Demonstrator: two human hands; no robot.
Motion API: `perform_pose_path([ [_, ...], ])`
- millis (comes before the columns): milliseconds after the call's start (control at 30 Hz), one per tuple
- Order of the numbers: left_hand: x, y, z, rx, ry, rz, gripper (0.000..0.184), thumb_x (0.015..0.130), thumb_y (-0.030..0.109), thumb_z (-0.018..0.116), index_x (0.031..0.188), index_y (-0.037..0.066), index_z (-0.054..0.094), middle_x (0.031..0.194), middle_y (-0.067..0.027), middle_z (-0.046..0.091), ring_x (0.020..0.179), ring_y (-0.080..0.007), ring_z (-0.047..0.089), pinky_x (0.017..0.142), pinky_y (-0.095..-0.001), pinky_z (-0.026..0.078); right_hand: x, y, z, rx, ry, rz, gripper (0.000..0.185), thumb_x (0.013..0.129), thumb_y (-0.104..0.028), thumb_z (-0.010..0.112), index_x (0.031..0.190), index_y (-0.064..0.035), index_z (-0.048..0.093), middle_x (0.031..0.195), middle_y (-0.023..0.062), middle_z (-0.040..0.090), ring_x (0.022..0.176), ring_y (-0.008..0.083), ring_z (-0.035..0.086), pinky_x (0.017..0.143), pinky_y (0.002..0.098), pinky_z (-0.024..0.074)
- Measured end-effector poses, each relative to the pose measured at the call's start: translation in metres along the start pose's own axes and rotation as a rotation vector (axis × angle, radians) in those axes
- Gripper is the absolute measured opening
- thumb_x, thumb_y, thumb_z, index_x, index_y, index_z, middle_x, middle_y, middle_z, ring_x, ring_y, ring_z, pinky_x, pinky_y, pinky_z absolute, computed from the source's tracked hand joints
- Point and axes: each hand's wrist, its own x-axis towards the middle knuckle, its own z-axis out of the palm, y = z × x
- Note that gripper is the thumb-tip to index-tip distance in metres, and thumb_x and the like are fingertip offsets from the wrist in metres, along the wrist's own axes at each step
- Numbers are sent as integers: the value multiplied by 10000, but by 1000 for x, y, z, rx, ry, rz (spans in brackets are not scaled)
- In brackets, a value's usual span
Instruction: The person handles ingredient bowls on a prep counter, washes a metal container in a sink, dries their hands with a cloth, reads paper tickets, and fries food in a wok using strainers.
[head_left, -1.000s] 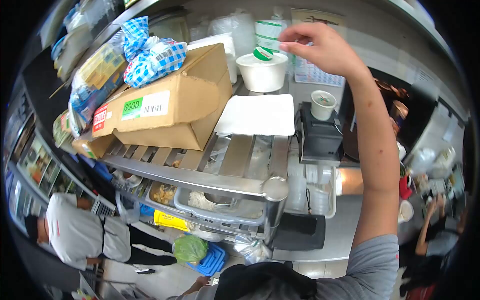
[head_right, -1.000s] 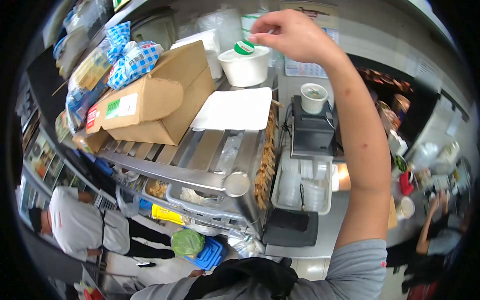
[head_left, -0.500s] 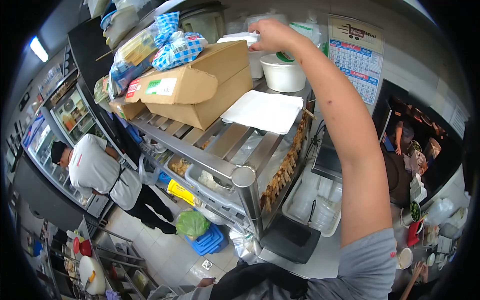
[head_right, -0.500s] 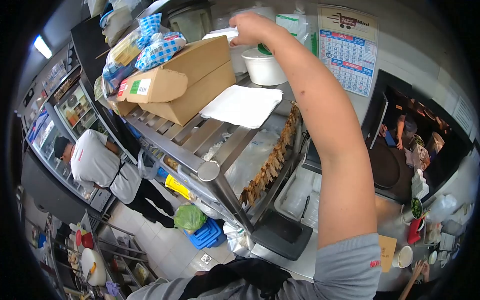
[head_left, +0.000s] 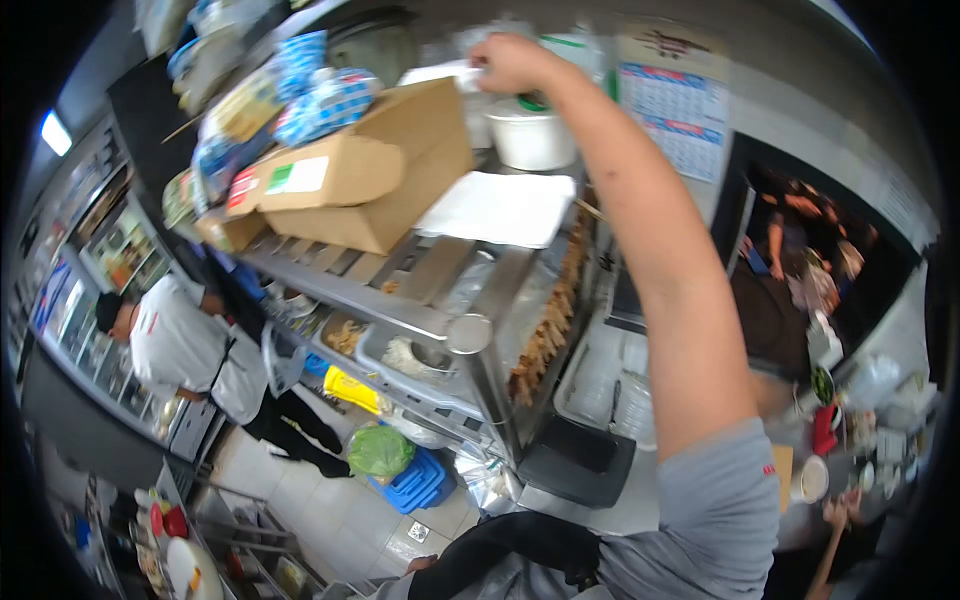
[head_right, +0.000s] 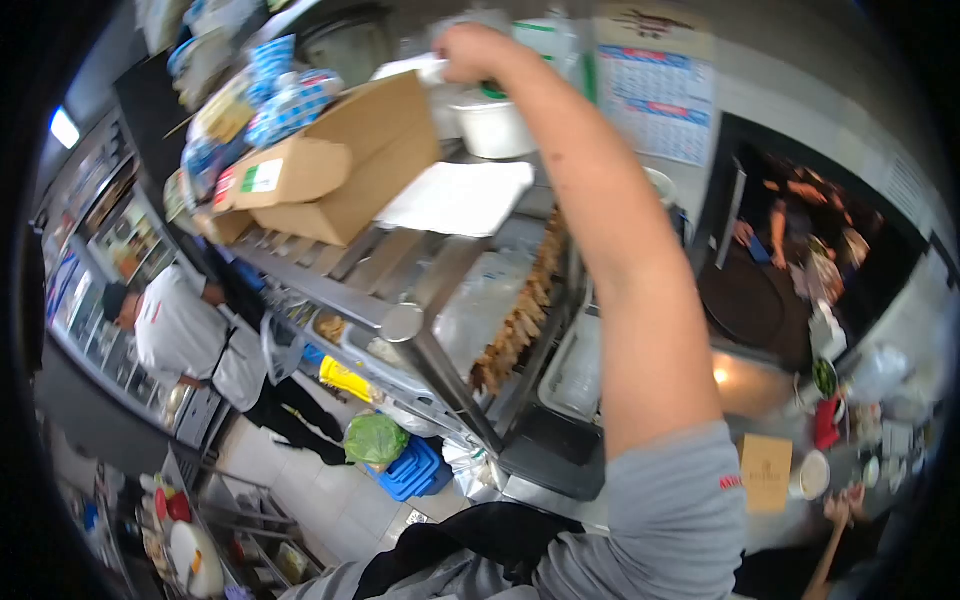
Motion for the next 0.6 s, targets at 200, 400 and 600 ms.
perform_pose_path([
  [200,42,4,-31,20,13,-31,569,820,395,704,1274,91,547,1125,-105,702,1012,-311,679,814,-413,546,-17,-32,-22,-54,-200,123,679,665,-456,802,1216,-84,668,1191,158,671,1106,322,632,946,402,506],
  [400,64,-2,-45,45,25,-34,554,819,388,703,1261,90,554,1111,-102,705,1008,-309,679,814,-413,545,-32,-55,-21,-86,-61,114,615,645,-442,837,1166,-147,695,1184,111,668,1101,284,628,894,429,523],
  [600,68,-6,-47,46,27,-33,539,819,381,703,1248,89,561,1098,-100,708,1003,-307,679,814,-413,544,-28,-62,-15,-104,-20,154,455,715,-399,799,1102,-176,716,1144,54,683,1070,259,638,853,425,534],
])
